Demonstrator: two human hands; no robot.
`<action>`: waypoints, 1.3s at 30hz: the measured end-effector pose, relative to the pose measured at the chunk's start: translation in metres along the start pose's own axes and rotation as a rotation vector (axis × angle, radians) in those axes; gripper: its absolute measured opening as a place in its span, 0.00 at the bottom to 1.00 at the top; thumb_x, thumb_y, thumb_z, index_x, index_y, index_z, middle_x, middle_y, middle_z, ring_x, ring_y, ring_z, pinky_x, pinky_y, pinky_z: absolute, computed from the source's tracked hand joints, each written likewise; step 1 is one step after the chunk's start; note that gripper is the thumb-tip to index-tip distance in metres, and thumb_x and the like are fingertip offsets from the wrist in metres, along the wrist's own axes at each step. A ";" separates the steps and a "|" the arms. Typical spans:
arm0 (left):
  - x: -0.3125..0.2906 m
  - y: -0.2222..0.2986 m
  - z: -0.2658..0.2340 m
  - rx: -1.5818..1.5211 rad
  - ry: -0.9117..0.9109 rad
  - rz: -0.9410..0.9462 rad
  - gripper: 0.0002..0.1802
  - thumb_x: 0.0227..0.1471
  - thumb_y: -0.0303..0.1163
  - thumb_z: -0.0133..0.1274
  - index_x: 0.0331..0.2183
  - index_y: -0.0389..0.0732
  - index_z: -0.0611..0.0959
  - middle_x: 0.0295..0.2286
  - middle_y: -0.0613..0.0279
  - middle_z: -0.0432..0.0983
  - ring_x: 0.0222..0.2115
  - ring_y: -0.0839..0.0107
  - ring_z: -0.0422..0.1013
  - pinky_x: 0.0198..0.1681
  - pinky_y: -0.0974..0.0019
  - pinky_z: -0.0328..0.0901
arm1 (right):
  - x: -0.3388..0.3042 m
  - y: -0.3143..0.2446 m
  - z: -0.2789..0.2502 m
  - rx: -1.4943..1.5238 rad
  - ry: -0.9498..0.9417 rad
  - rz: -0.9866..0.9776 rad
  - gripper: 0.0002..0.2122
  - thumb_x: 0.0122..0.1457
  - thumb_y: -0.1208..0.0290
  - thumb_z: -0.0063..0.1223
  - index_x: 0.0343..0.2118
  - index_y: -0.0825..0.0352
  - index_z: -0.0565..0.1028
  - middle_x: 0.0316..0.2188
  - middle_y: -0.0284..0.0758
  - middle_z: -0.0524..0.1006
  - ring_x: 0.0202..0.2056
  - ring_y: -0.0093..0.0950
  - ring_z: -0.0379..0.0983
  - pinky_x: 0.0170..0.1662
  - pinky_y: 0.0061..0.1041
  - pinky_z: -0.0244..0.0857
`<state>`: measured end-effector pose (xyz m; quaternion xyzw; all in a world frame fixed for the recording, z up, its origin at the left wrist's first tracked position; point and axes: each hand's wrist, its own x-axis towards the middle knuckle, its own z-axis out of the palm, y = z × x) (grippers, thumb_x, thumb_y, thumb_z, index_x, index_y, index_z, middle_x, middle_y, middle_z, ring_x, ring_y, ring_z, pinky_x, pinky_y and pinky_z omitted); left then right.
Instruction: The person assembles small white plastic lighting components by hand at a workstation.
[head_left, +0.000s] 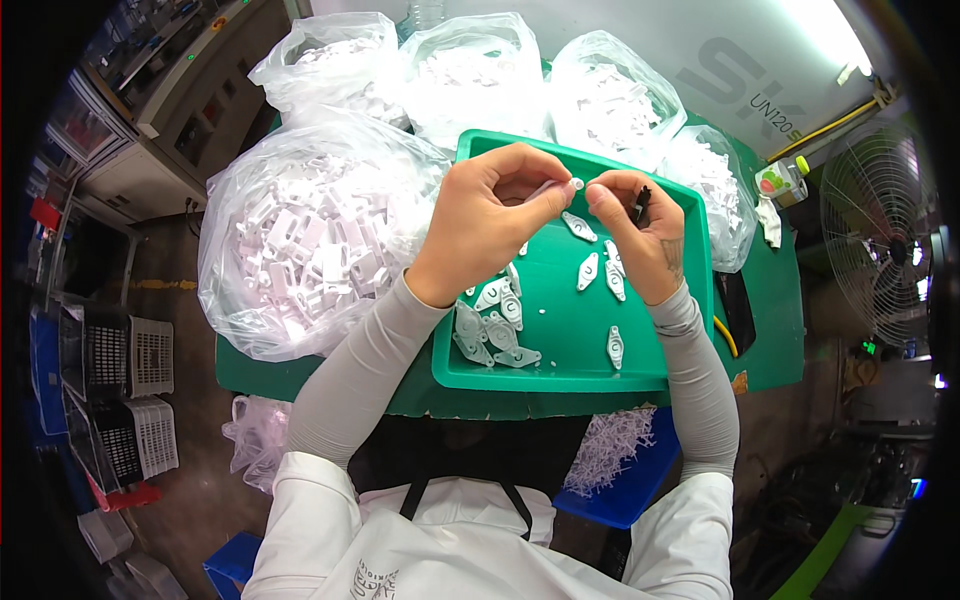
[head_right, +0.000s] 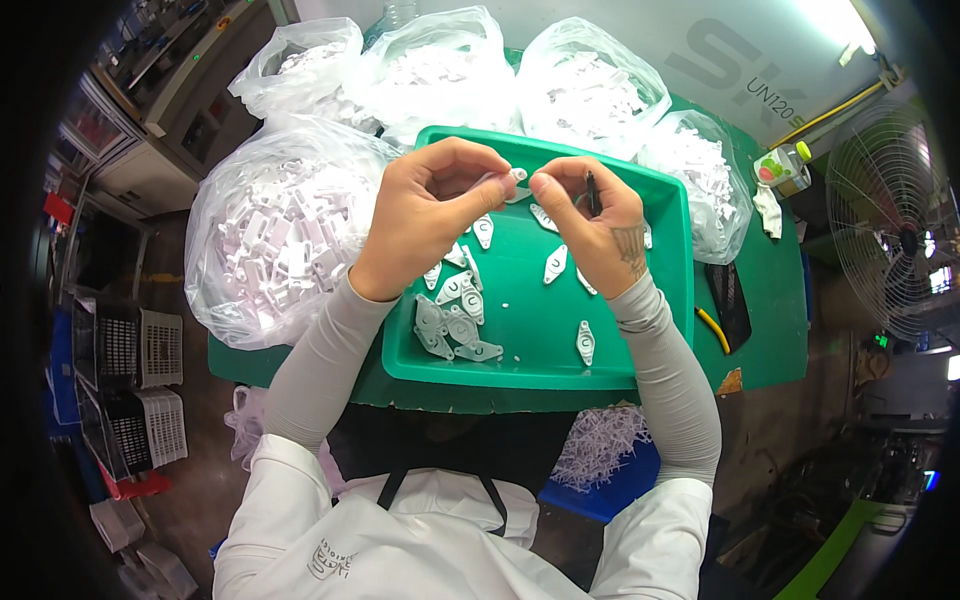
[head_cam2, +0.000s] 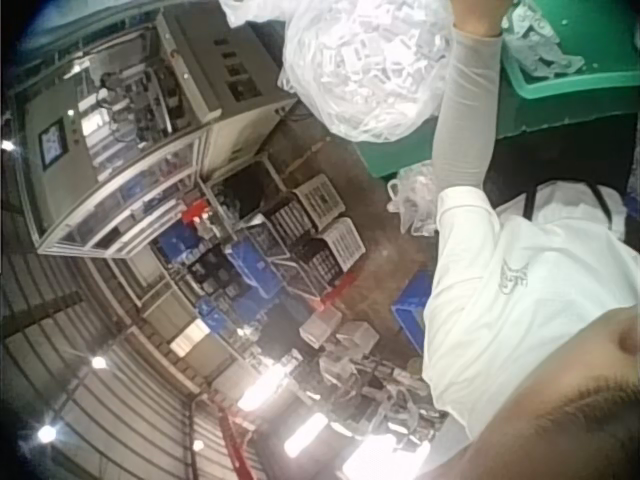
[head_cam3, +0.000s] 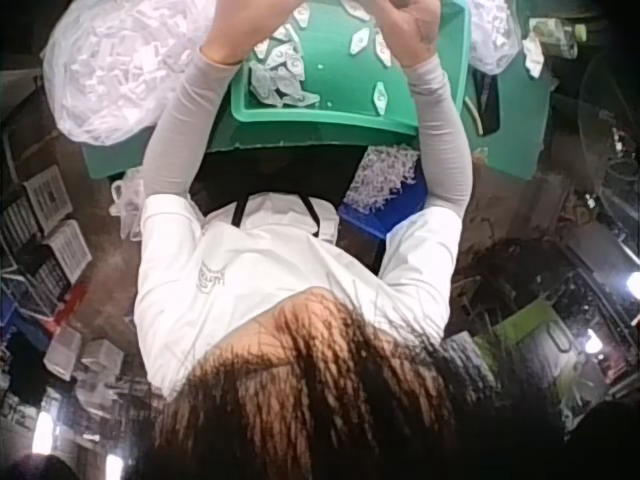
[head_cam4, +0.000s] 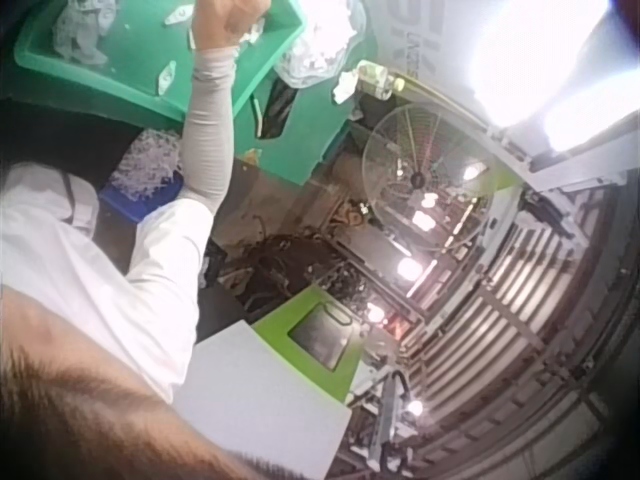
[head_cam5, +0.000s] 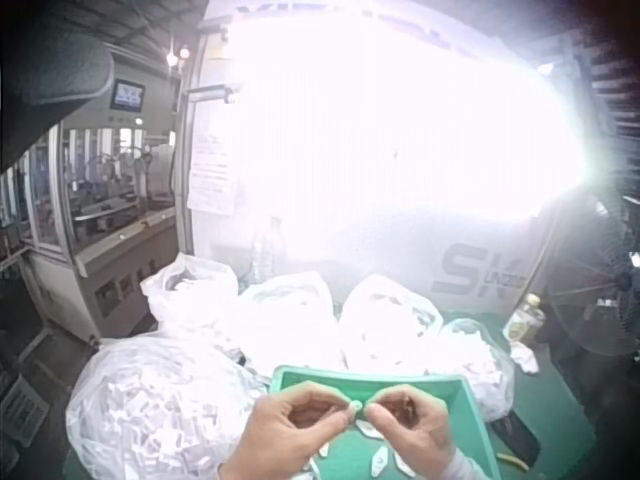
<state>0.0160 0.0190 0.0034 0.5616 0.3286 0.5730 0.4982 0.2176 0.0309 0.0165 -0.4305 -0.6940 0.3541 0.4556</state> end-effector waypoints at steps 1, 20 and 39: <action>0.000 -0.001 0.000 0.031 0.011 0.035 0.05 0.56 0.25 0.60 0.36 0.34 0.84 0.31 0.63 0.84 0.32 0.78 0.79 0.34 0.76 0.71 | 0.000 -0.002 0.001 -0.027 -0.004 -0.012 0.08 0.63 0.69 0.60 0.35 0.69 0.80 0.24 0.26 0.77 0.26 0.12 0.68 0.29 0.14 0.59; -0.005 0.001 0.007 0.321 -0.010 0.243 0.05 0.53 0.20 0.61 0.35 0.36 0.85 0.31 0.61 0.84 0.32 0.77 0.80 0.37 0.74 0.74 | -0.001 0.000 0.004 -0.277 -0.018 -0.256 0.05 0.48 0.79 0.59 0.29 0.69 0.81 0.23 0.32 0.79 0.24 0.21 0.73 0.31 0.21 0.69; -0.001 0.013 -0.007 -0.228 -0.069 -0.157 0.11 0.57 0.29 0.62 0.41 0.35 0.83 0.35 0.60 0.83 0.35 0.74 0.79 0.40 0.71 0.74 | -0.003 -0.006 -0.001 -0.073 0.071 -0.340 0.10 0.61 0.76 0.59 0.45 0.65 0.80 0.41 0.33 0.79 0.38 0.21 0.74 0.39 0.20 0.67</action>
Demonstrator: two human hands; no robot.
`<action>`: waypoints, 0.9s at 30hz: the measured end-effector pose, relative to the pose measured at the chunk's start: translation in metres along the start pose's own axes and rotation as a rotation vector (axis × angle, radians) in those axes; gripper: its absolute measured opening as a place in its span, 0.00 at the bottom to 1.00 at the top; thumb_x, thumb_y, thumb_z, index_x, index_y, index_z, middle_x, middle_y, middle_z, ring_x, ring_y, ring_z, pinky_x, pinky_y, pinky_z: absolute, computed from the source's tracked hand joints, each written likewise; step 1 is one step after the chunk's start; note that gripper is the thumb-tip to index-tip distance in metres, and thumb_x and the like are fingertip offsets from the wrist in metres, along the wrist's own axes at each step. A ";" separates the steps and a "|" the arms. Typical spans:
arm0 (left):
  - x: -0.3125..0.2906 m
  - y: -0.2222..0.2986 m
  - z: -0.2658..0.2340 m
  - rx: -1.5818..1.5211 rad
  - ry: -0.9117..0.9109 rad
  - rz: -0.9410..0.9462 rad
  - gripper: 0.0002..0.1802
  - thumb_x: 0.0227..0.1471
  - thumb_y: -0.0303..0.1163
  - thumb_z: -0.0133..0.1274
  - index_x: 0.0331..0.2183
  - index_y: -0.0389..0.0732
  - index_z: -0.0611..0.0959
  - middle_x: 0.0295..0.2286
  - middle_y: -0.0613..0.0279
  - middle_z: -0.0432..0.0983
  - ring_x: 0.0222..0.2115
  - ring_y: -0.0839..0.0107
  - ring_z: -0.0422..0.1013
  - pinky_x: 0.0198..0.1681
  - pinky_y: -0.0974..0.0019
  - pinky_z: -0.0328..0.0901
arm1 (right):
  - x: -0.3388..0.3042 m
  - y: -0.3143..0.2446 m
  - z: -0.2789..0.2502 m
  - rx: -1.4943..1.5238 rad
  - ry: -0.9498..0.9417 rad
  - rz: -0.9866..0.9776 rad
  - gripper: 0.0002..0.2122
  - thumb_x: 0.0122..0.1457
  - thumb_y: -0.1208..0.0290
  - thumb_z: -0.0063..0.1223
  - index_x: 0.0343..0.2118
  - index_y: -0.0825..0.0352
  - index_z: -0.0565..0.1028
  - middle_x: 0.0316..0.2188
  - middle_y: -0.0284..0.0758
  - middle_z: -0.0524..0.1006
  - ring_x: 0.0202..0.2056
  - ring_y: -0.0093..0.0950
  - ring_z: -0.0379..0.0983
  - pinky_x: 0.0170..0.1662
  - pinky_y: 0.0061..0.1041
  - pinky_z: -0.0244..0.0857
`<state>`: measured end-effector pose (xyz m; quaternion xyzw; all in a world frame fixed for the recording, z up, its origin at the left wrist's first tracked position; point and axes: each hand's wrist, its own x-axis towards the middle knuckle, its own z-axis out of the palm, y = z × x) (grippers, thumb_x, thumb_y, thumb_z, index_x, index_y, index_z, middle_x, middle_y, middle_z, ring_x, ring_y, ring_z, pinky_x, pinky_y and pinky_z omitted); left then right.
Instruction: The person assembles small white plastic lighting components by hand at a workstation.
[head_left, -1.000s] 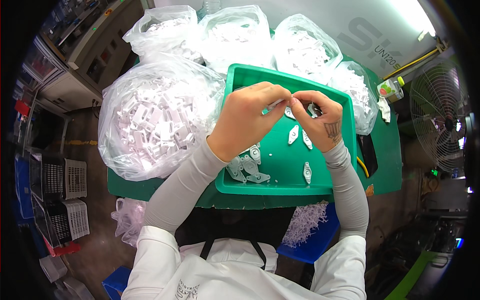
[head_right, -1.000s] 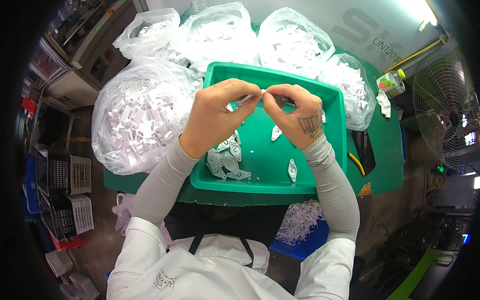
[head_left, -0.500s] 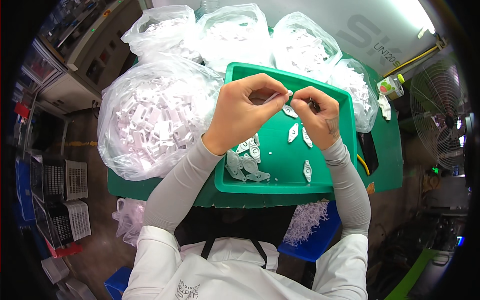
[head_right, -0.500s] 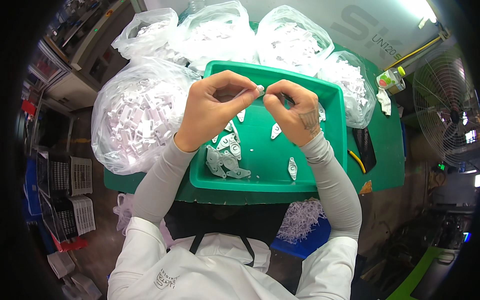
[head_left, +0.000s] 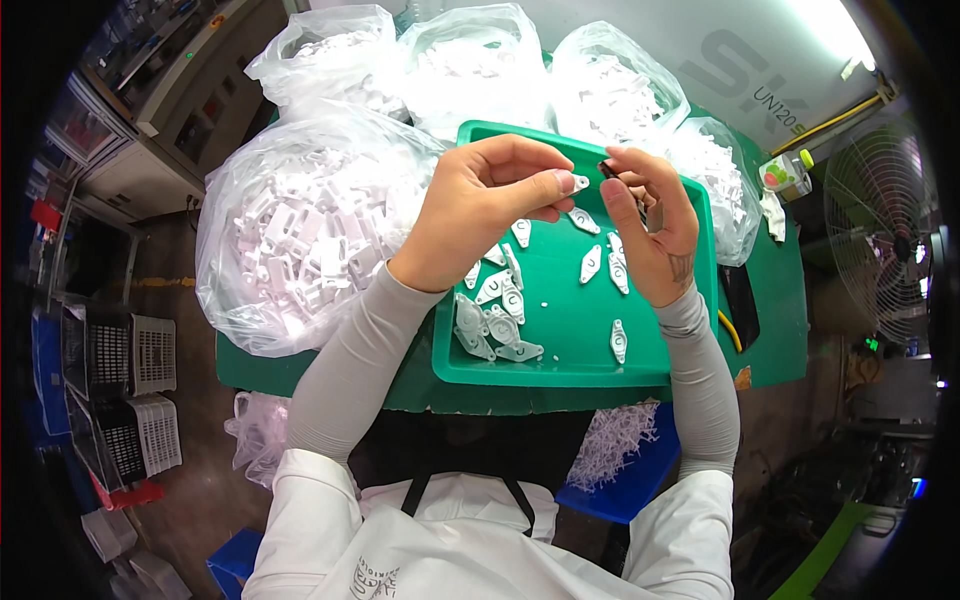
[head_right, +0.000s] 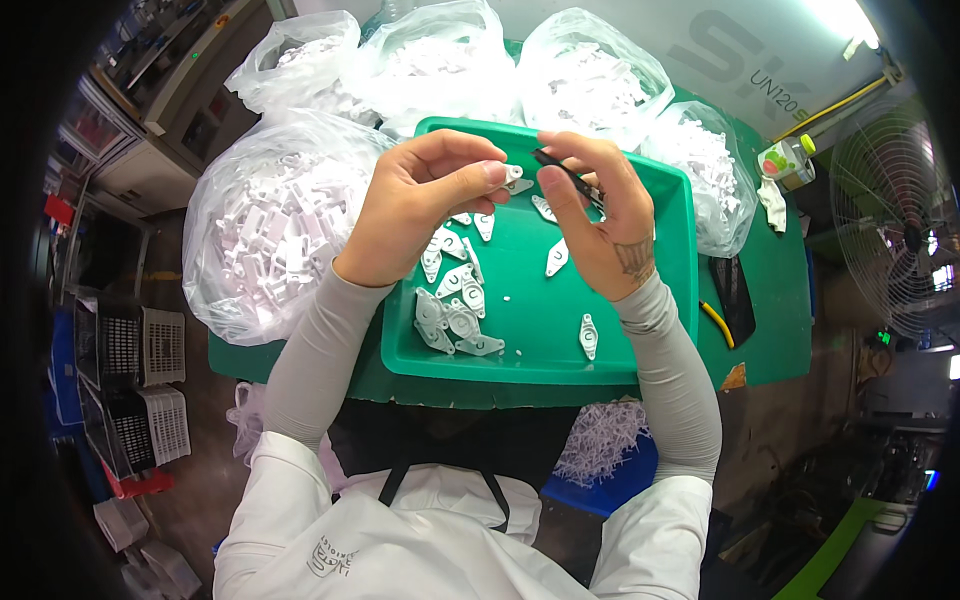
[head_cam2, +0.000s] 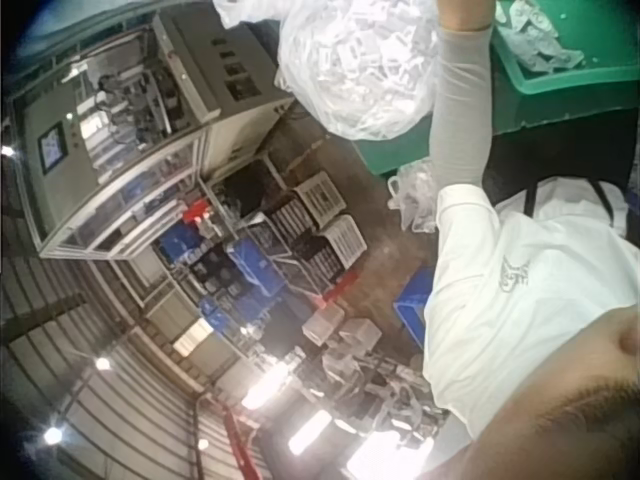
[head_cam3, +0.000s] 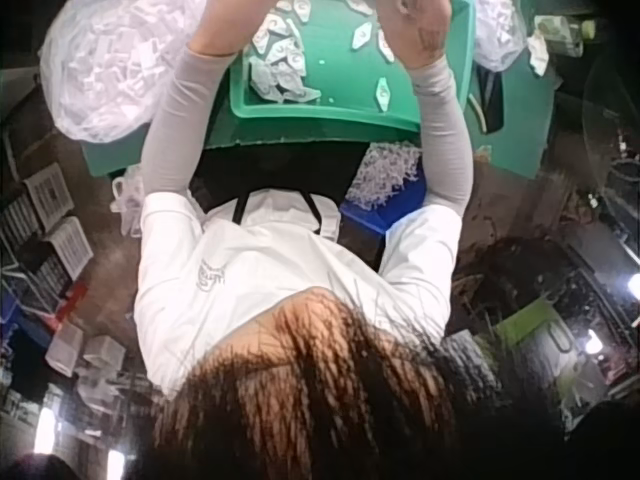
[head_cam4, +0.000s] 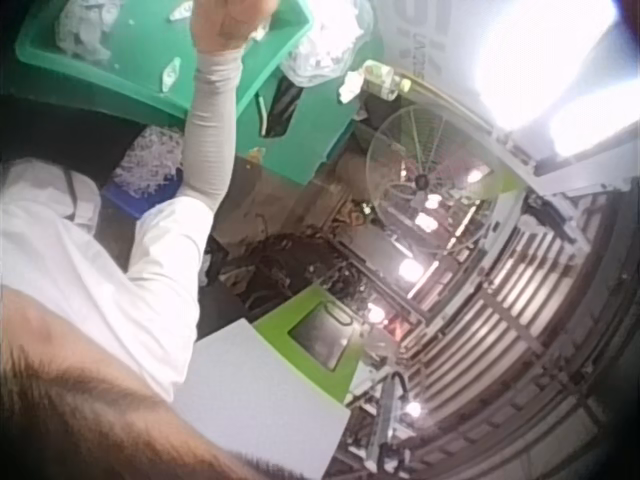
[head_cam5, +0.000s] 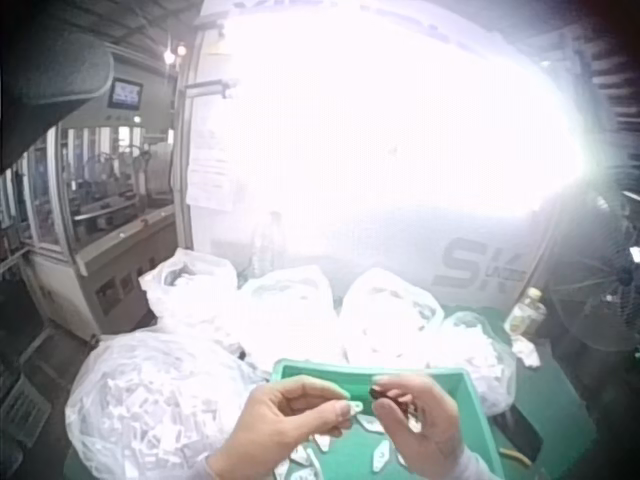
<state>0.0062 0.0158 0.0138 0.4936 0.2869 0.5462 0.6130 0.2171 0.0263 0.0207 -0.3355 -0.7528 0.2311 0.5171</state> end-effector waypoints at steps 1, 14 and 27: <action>-0.001 0.000 -0.001 -0.014 -0.003 -0.010 0.12 0.57 0.29 0.62 0.42 0.36 0.83 0.35 0.60 0.83 0.35 0.74 0.79 0.39 0.72 0.73 | 0.000 0.001 -0.001 0.003 -0.001 0.002 0.10 0.61 0.76 0.59 0.45 0.65 0.80 0.41 0.33 0.79 0.38 0.21 0.74 0.39 0.20 0.67; -0.001 0.001 -0.005 -0.047 -0.066 -0.045 0.14 0.57 0.28 0.61 0.45 0.35 0.81 0.35 0.60 0.82 0.35 0.74 0.79 0.37 0.74 0.73 | 0.003 0.003 -0.003 -0.211 -0.029 -0.245 0.13 0.50 0.76 0.71 0.39 0.61 0.82 0.36 0.30 0.83 0.34 0.20 0.78 0.30 0.19 0.65; -0.001 0.001 -0.003 -0.086 -0.058 -0.016 0.10 0.57 0.26 0.61 0.41 0.36 0.82 0.35 0.59 0.82 0.35 0.71 0.81 0.39 0.71 0.76 | 0.003 -0.003 -0.001 -0.269 -0.001 -0.254 0.14 0.48 0.78 0.72 0.39 0.62 0.82 0.36 0.31 0.83 0.36 0.24 0.80 0.37 0.22 0.73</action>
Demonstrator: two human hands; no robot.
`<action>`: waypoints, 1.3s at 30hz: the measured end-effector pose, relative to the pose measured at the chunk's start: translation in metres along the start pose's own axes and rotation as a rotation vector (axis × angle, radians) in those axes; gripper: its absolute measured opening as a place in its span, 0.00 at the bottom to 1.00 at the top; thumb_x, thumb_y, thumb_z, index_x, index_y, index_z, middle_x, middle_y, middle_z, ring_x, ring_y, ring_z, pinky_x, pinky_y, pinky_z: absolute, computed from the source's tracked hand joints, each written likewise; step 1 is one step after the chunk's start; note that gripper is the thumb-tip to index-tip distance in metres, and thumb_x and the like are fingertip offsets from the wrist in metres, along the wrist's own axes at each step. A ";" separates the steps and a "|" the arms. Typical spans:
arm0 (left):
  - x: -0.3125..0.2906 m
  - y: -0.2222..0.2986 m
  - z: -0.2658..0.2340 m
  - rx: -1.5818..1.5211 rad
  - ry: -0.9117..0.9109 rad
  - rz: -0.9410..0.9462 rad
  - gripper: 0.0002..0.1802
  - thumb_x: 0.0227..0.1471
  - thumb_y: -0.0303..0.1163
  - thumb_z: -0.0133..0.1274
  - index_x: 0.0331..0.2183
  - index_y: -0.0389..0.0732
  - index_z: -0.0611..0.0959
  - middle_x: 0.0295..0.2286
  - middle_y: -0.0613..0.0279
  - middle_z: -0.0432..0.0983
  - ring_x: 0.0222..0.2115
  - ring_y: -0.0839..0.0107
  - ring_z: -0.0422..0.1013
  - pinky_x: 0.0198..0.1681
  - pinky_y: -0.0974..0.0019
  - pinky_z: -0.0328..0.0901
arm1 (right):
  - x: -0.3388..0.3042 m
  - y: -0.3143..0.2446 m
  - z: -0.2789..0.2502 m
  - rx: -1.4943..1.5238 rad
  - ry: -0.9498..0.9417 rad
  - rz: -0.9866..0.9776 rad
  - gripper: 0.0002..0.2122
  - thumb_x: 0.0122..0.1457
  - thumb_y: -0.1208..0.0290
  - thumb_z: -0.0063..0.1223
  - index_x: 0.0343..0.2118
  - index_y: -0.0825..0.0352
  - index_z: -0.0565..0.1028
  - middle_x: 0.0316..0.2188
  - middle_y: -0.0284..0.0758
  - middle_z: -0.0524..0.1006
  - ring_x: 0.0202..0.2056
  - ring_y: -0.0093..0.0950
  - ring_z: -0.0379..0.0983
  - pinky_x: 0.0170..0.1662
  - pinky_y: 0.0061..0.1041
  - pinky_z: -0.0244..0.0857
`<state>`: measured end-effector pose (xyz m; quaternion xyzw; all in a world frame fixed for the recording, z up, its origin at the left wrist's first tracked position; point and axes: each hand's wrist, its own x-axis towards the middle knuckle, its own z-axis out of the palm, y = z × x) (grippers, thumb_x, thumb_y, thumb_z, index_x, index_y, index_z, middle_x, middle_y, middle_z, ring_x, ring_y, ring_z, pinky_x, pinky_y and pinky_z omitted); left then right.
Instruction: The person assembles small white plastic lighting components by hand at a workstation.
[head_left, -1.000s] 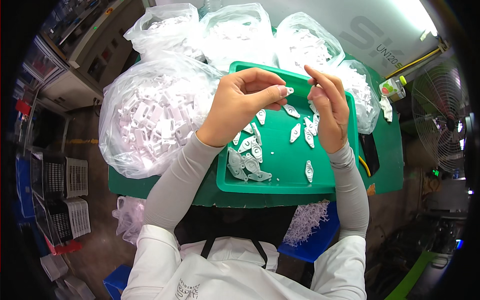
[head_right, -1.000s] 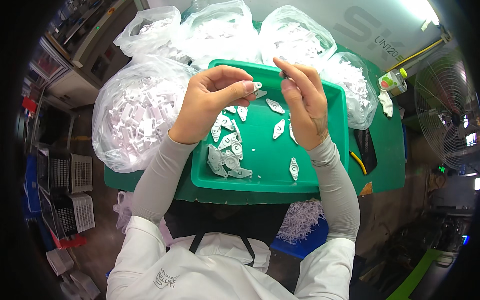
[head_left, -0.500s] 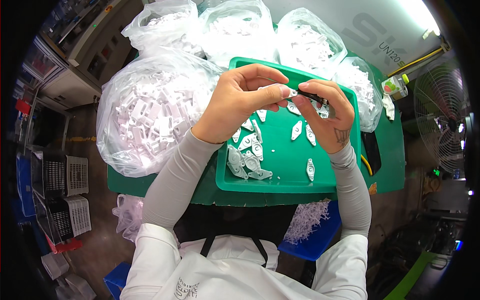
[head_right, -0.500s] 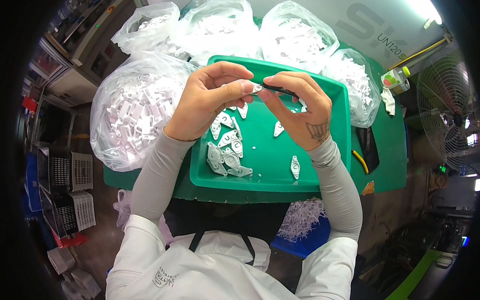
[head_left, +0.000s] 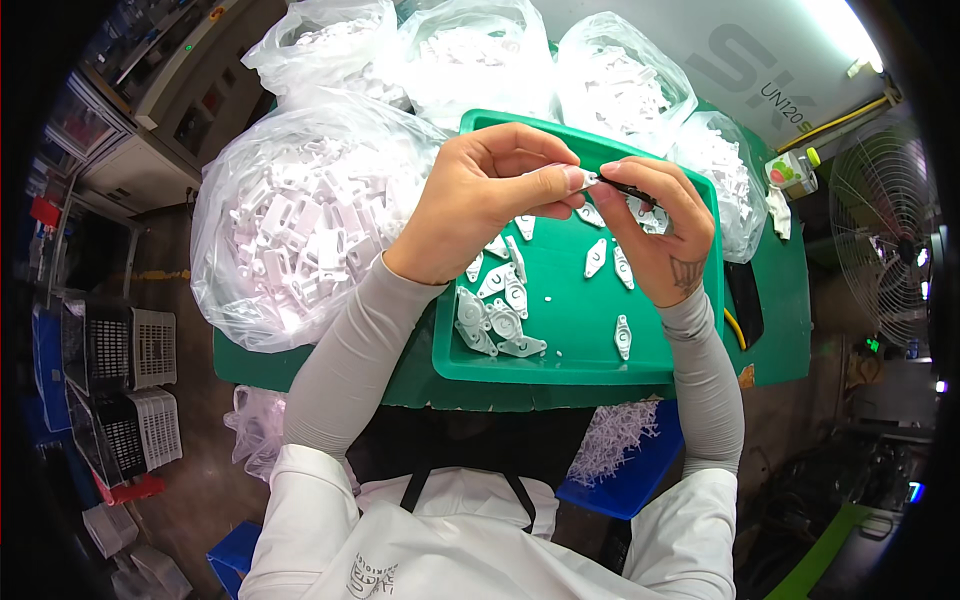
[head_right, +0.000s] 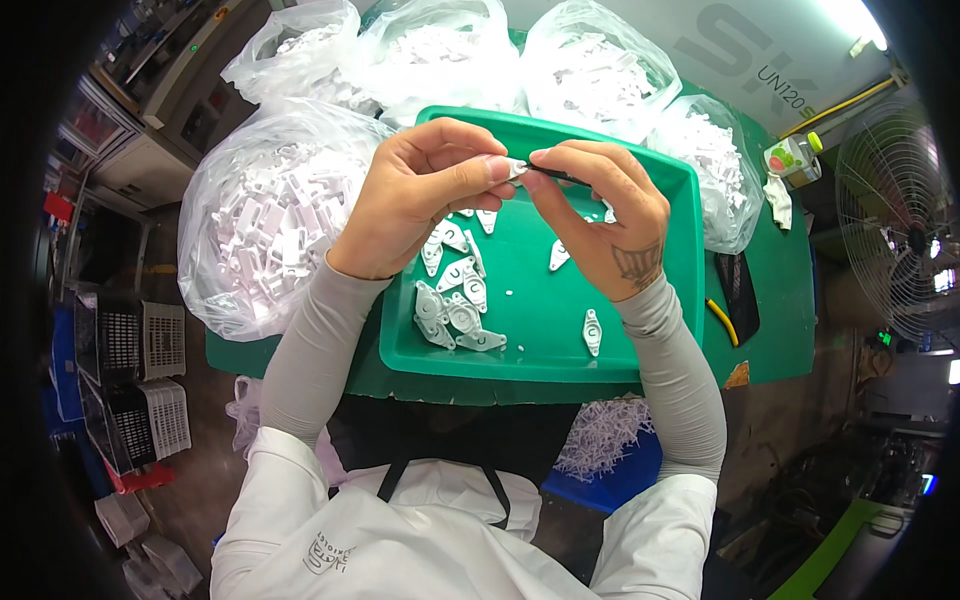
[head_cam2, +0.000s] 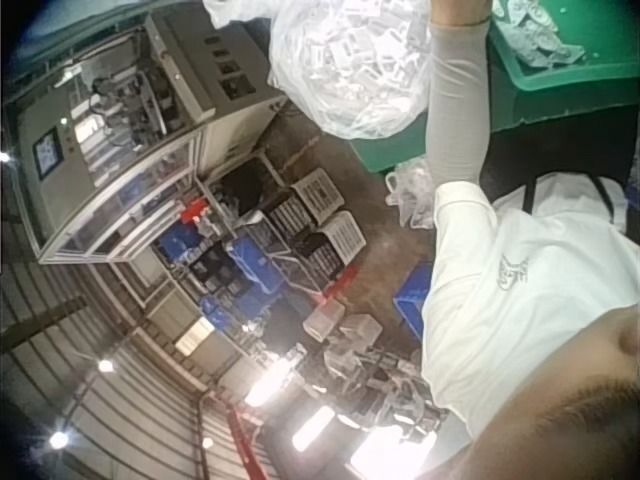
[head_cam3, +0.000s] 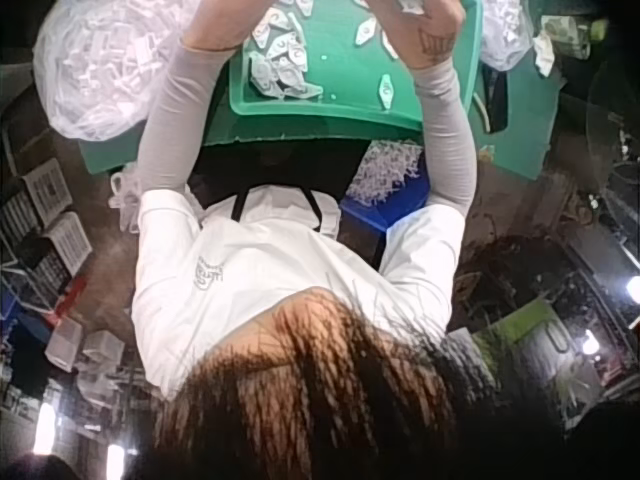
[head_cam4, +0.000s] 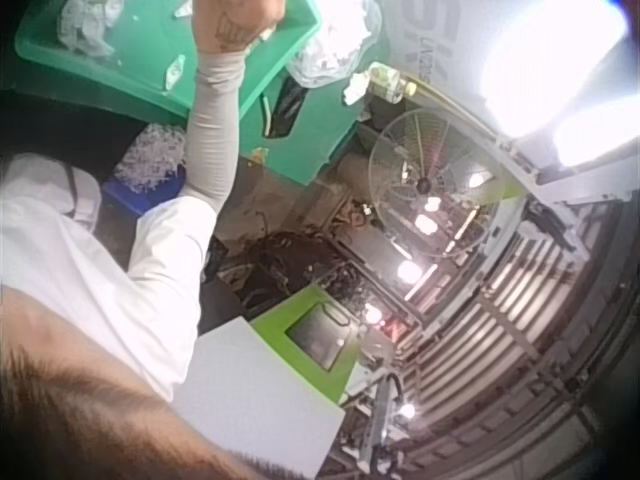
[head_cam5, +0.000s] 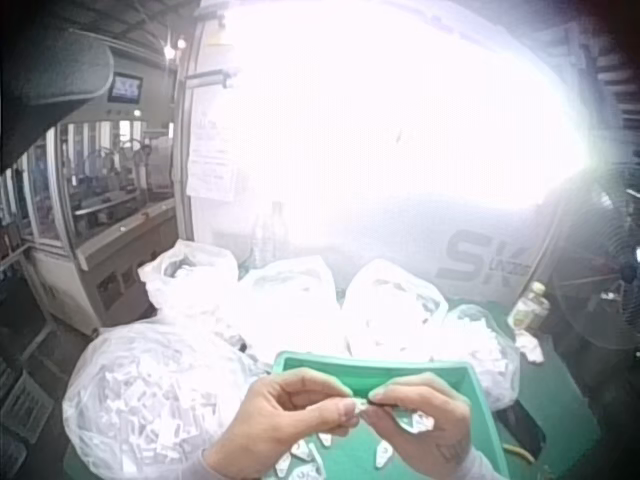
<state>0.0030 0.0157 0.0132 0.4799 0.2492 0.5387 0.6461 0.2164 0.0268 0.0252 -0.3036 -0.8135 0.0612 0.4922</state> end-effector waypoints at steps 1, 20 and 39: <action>0.000 0.000 0.000 -0.004 -0.002 0.009 0.10 0.57 0.26 0.61 0.41 0.35 0.82 0.35 0.58 0.83 0.36 0.70 0.81 0.40 0.71 0.77 | 0.000 -0.001 0.000 -0.001 0.000 0.000 0.14 0.48 0.78 0.72 0.39 0.62 0.82 0.36 0.31 0.83 0.36 0.24 0.80 0.37 0.22 0.73; -0.001 -0.002 0.004 -0.090 0.045 -0.058 0.10 0.57 0.27 0.61 0.42 0.35 0.82 0.36 0.58 0.82 0.37 0.70 0.81 0.42 0.70 0.77 | -0.001 -0.002 0.004 -0.100 0.069 -0.044 0.14 0.47 0.80 0.72 0.38 0.62 0.83 0.36 0.32 0.83 0.38 0.27 0.81 0.41 0.24 0.75; -0.002 -0.004 0.005 -0.129 0.046 -0.045 0.11 0.58 0.28 0.60 0.43 0.36 0.82 0.38 0.58 0.82 0.38 0.69 0.81 0.44 0.69 0.77 | -0.001 -0.005 0.005 -0.098 0.101 -0.021 0.14 0.48 0.79 0.72 0.38 0.62 0.83 0.37 0.32 0.82 0.39 0.27 0.81 0.41 0.24 0.75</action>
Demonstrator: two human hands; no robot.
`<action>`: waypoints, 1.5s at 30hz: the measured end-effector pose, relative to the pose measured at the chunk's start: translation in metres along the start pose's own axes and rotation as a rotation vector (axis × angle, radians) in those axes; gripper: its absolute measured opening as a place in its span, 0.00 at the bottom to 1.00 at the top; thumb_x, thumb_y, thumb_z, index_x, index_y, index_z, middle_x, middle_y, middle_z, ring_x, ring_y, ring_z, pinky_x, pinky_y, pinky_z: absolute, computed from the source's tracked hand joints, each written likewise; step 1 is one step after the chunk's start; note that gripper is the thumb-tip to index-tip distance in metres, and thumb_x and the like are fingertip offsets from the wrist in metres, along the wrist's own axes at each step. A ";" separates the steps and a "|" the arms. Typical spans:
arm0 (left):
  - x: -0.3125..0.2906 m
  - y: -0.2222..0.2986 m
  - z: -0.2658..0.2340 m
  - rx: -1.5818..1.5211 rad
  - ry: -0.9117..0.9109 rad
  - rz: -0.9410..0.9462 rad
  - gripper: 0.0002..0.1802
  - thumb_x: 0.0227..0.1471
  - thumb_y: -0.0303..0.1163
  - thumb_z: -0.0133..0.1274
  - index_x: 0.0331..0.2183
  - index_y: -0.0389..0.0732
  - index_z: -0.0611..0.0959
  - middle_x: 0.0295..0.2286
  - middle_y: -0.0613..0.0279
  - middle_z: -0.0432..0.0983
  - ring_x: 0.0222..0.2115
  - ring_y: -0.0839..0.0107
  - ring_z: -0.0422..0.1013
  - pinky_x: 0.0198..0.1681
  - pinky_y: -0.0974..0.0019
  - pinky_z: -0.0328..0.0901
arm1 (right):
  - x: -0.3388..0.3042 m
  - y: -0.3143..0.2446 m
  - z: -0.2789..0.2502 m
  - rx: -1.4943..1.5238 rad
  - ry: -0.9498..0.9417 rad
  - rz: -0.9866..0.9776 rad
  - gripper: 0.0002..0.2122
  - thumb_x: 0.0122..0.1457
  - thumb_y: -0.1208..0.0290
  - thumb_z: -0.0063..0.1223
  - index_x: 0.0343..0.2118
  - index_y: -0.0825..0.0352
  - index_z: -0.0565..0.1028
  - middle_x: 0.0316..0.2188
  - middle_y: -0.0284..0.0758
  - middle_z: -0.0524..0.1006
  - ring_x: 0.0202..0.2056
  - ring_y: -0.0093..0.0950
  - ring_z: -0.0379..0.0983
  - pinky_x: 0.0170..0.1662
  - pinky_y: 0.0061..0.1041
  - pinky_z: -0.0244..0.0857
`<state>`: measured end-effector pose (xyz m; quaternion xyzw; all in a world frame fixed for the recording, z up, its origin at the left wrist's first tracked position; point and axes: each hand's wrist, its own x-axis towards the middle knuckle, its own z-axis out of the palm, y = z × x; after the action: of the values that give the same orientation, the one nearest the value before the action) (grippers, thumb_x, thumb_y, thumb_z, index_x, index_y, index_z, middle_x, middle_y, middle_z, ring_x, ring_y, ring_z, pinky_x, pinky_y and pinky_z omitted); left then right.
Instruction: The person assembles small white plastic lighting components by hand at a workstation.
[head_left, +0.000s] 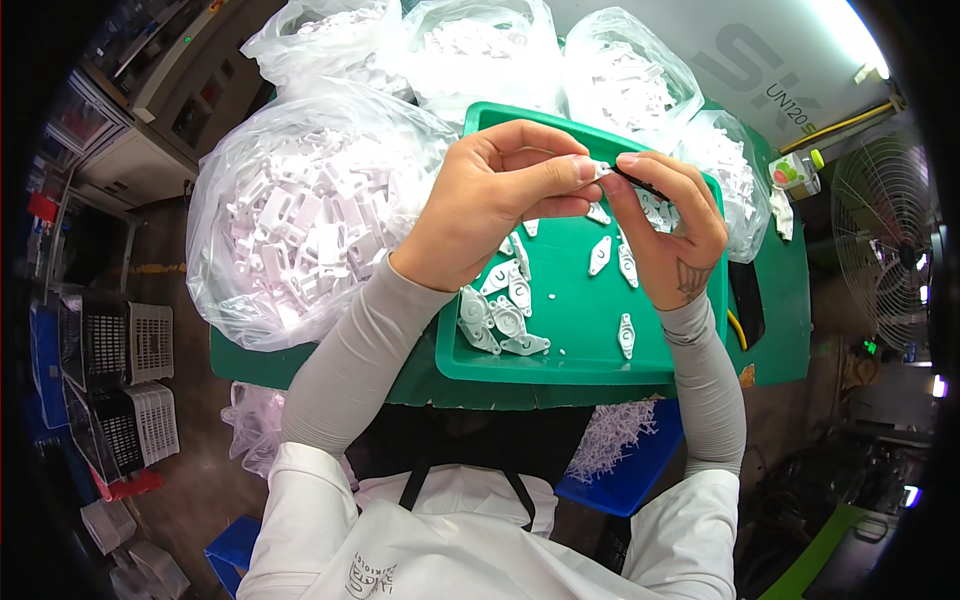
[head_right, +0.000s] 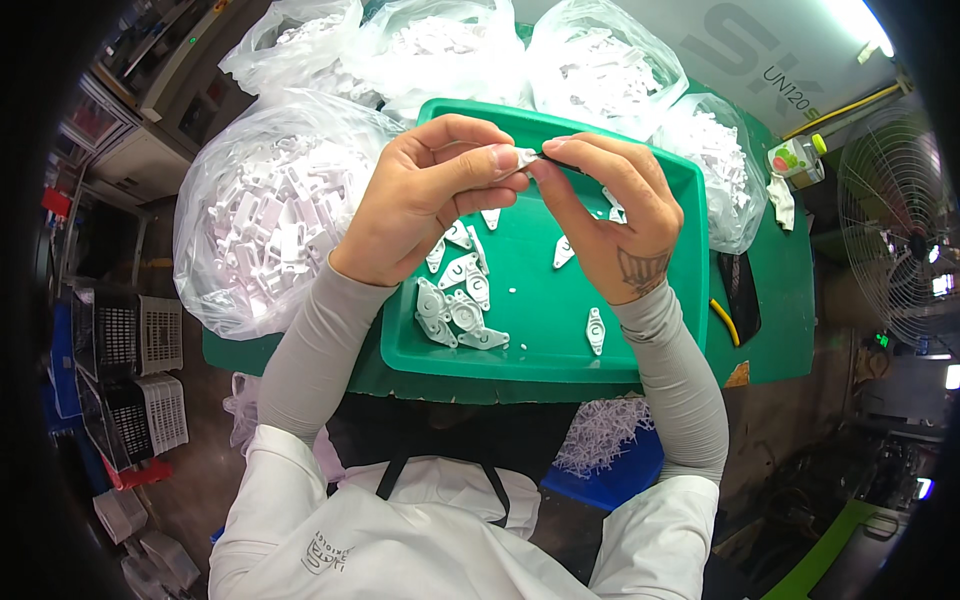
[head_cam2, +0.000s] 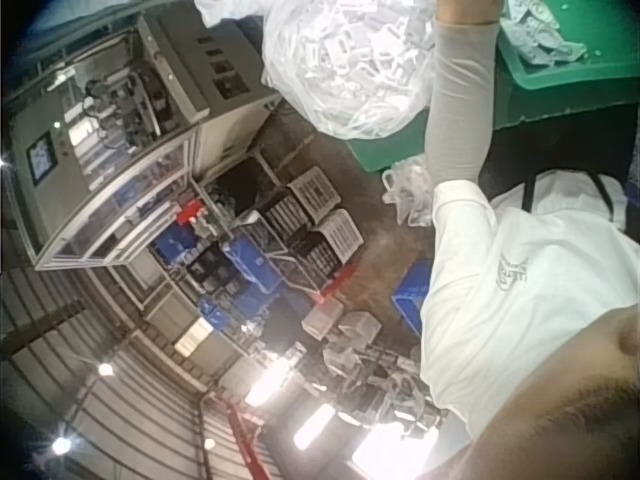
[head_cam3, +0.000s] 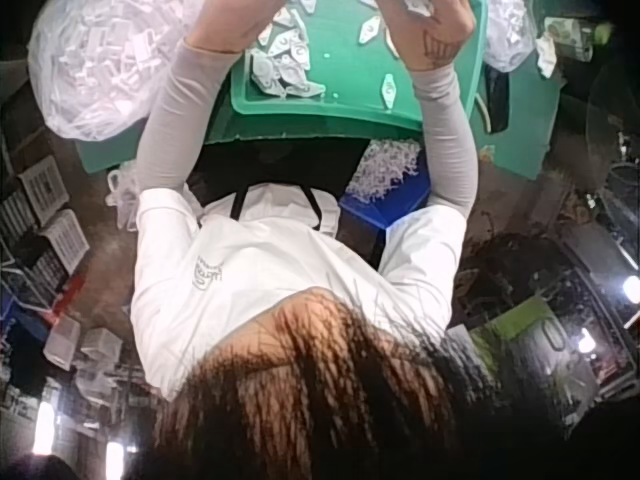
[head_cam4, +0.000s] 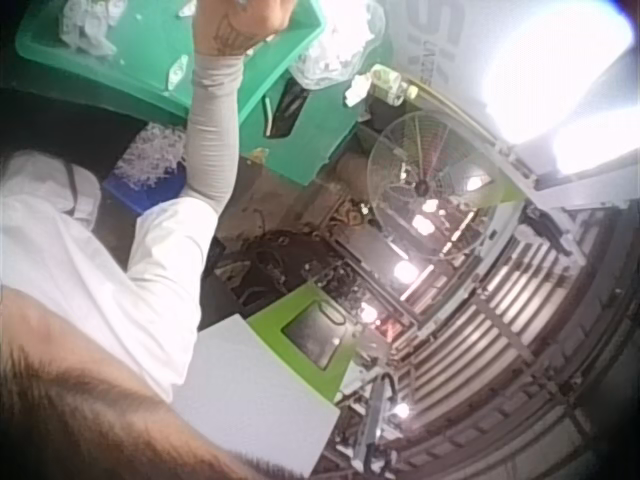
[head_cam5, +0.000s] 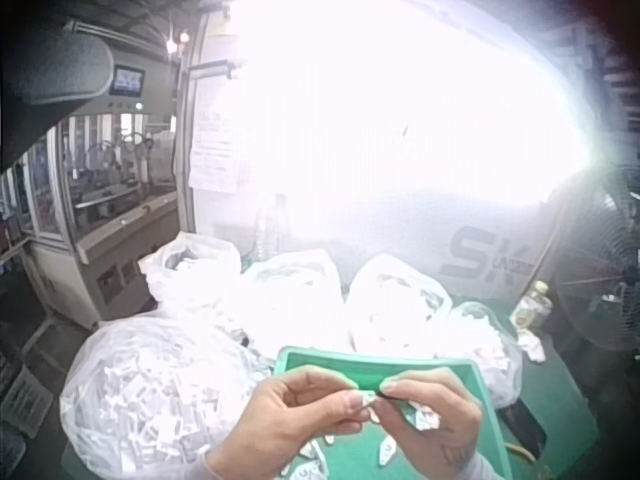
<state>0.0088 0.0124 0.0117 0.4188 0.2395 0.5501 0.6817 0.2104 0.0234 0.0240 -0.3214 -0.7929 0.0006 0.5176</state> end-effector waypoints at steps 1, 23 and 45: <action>0.000 0.000 0.000 0.001 0.006 -0.004 0.11 0.58 0.28 0.60 0.43 0.36 0.82 0.38 0.58 0.82 0.38 0.69 0.81 0.44 0.69 0.77 | 0.000 0.000 0.000 -0.002 -0.001 0.001 0.14 0.48 0.79 0.72 0.38 0.62 0.83 0.37 0.32 0.82 0.39 0.27 0.81 0.41 0.24 0.75; 0.001 -0.007 0.001 0.240 0.056 0.227 0.10 0.57 0.26 0.62 0.41 0.36 0.83 0.35 0.62 0.83 0.37 0.77 0.78 0.42 0.74 0.71 | -0.004 0.003 0.004 0.429 -0.133 0.523 0.09 0.58 0.72 0.67 0.41 0.67 0.82 0.31 0.24 0.80 0.26 0.07 0.62 0.27 0.12 0.51; 0.007 0.009 0.017 0.828 0.341 0.458 0.08 0.55 0.27 0.63 0.37 0.35 0.86 0.31 0.66 0.82 0.31 0.83 0.74 0.36 0.78 0.68 | -0.009 0.038 0.001 0.221 -0.184 0.565 0.12 0.67 0.63 0.54 0.36 0.70 0.79 0.24 0.35 0.78 0.26 0.23 0.75 0.33 0.24 0.68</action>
<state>0.0190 0.0147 0.0290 0.5999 0.4476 0.6051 0.2714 0.2316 0.0489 0.0034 -0.4695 -0.7109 0.2593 0.4550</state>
